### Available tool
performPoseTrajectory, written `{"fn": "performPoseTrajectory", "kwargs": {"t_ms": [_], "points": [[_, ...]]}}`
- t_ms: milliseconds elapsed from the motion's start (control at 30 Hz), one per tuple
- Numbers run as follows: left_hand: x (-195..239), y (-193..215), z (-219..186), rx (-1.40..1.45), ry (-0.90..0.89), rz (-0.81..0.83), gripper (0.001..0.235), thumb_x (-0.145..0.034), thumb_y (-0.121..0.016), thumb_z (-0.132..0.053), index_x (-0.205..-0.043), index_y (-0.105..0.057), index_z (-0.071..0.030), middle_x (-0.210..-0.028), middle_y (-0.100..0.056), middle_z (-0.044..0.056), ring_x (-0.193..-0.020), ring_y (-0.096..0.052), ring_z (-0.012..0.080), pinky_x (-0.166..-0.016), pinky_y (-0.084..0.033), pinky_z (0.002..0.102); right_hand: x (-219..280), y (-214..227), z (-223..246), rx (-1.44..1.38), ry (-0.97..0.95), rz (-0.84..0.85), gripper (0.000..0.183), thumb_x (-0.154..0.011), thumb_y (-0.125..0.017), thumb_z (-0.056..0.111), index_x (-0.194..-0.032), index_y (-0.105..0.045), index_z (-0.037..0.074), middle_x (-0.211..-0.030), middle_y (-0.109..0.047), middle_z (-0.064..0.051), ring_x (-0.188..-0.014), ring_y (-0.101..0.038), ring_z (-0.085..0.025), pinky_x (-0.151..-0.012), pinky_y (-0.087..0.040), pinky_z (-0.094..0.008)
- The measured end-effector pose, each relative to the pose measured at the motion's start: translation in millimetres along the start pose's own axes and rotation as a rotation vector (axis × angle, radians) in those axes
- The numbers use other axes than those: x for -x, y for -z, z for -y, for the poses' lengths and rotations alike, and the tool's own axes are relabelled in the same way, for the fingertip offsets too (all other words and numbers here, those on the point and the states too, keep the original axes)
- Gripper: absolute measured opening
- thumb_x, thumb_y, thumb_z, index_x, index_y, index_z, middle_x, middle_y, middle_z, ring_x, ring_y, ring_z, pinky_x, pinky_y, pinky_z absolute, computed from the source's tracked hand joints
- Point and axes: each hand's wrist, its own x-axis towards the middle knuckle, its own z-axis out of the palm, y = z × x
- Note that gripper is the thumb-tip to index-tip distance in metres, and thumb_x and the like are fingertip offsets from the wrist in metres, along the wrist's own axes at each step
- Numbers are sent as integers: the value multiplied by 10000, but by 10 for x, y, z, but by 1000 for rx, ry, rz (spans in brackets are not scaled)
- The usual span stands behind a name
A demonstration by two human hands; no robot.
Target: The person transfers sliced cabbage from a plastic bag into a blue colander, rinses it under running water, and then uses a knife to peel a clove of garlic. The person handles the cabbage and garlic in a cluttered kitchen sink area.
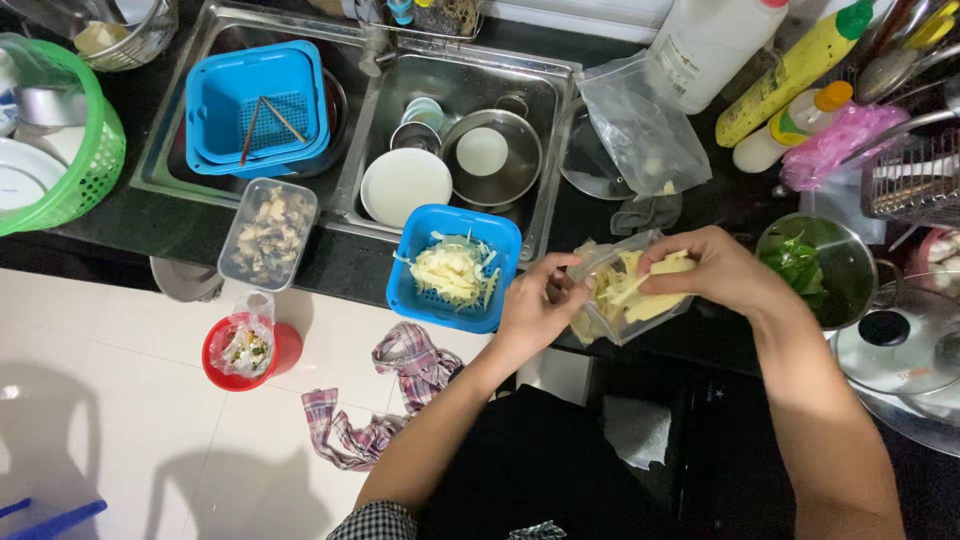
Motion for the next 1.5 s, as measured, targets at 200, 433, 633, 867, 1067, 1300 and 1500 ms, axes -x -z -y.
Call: {"fn": "performPoseTrajectory", "kwargs": {"t_ms": [200,433,633,867,1067,1300,1500], "points": [[131,218,94,65,93,1,328,-916,-750,-179,-1211,-693,-46,-787,-681,10,-612,-603,60,-566,-504,236,36,278,47,-239,125,96,204,-677,-854,14,-861,-774,-21,-881,-752,-61,-842,-670,-130,-777,-516,-271],[420,654,498,289,231,-55,320,-924,-693,-104,-1236,-668,-42,-849,-654,42,-690,-640,68,-575,-552,243,-344,-27,568,-147,323,297,233,-647,-882,50,-843,-766,-1,-909,-744,-69,-884,-686,-160,-791,-523,-301],[663,1078,728,47,290,-341,238,-916,-676,-111,-1146,-716,-68,-719,-684,-19,-568,-633,52,-543,-506,236,-1014,-895,921,-18,131,510,237,-778,-833,122,-975,-760,13,-921,-719,-74,-869,-652,-143,-775,-505,-287],[872,1310,779,-46,377,-464,206,-921,-692,-140,-1107,-768,-98,-613,-623,6,-519,-530,62,-508,-440,269,-1519,-1832,744,48,152,459,360,-792,-706,11,-1149,-706,54,-1161,-733,-67,-1054,-682,-130,-941,-542,-297],[967,1322,857,-68,394,-447,211,-920,-691,-155,-1116,-758,-114,-628,-655,18,-530,-588,58,-532,-476,255,-1412,-1839,853,403,307,209,516,-808,-732,116,-1318,-654,124,-1350,-634,-116,-1131,-674,-266,-944,-546,-365],[1006,1253,965,-93,443,-431,220,-910,-708,-172,-1117,-756,-117,-638,-664,13,-533,-593,77,-535,-476,263,-1194,-1833,869,667,509,44,422,-829,-772,167,-1236,-712,73,-1331,-624,-189,-1220,-589,-387,-1000,-495,-471],[980,1185,1049,-124,393,-483,186,-892,-749,-247,-1007,-752,-101,-628,-659,4,-547,-615,83,-545,-493,258,-1208,-2237,546,1007,646,193,304,-745,-753,91,-1048,-776,87,-1109,-666,-125,-1141,-617,-324,-923,-536,-458]]}}
